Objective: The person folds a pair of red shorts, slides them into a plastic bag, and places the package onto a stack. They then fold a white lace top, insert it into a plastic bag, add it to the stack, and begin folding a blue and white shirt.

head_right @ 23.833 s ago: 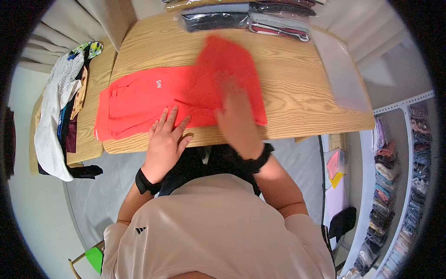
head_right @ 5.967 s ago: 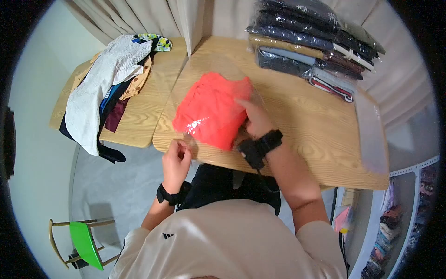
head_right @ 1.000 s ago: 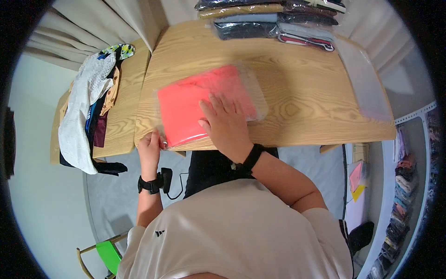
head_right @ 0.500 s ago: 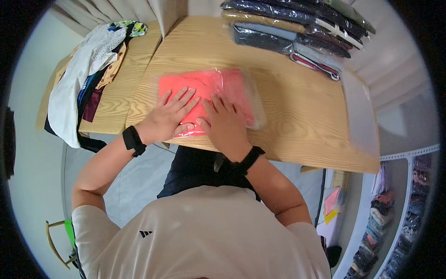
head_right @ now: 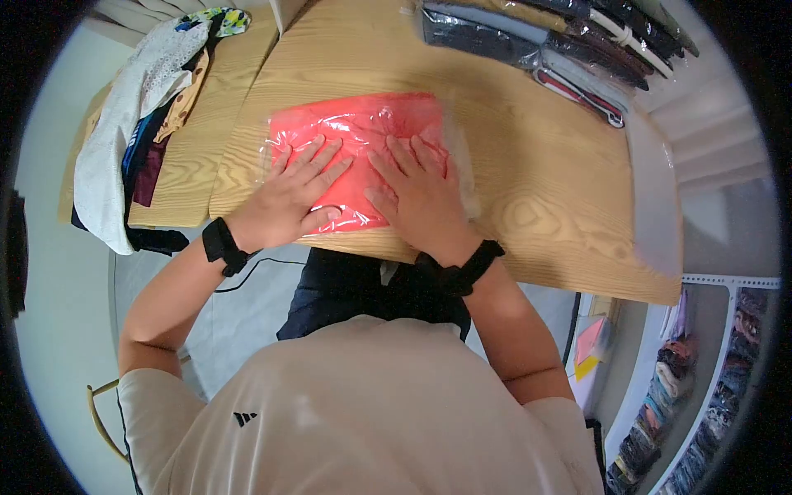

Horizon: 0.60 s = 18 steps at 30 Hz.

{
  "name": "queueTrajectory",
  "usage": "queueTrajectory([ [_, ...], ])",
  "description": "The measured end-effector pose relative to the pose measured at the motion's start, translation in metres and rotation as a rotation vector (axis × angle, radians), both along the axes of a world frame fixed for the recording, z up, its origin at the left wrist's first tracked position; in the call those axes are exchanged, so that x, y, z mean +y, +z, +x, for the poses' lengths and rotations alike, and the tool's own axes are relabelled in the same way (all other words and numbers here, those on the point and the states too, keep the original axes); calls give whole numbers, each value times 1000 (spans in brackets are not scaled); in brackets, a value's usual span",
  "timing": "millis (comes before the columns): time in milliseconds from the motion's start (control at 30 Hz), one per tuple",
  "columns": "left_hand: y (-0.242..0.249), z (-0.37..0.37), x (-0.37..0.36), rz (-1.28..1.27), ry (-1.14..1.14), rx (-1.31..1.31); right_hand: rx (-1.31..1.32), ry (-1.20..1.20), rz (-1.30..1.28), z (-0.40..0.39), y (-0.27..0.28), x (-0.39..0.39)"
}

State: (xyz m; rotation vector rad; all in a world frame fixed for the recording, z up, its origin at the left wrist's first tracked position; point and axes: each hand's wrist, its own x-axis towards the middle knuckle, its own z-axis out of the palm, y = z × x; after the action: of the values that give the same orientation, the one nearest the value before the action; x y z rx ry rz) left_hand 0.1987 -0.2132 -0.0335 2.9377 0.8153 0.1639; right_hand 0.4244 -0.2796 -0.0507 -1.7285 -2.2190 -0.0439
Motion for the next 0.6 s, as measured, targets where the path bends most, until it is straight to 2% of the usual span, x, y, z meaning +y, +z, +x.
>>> queueTrajectory([
  [300,2,3,4,-160,18,-10,57,-7,-95,0,6,4],
  [600,-1,1,7,-160,0,25,21,-2,-61,1,3,2],
])
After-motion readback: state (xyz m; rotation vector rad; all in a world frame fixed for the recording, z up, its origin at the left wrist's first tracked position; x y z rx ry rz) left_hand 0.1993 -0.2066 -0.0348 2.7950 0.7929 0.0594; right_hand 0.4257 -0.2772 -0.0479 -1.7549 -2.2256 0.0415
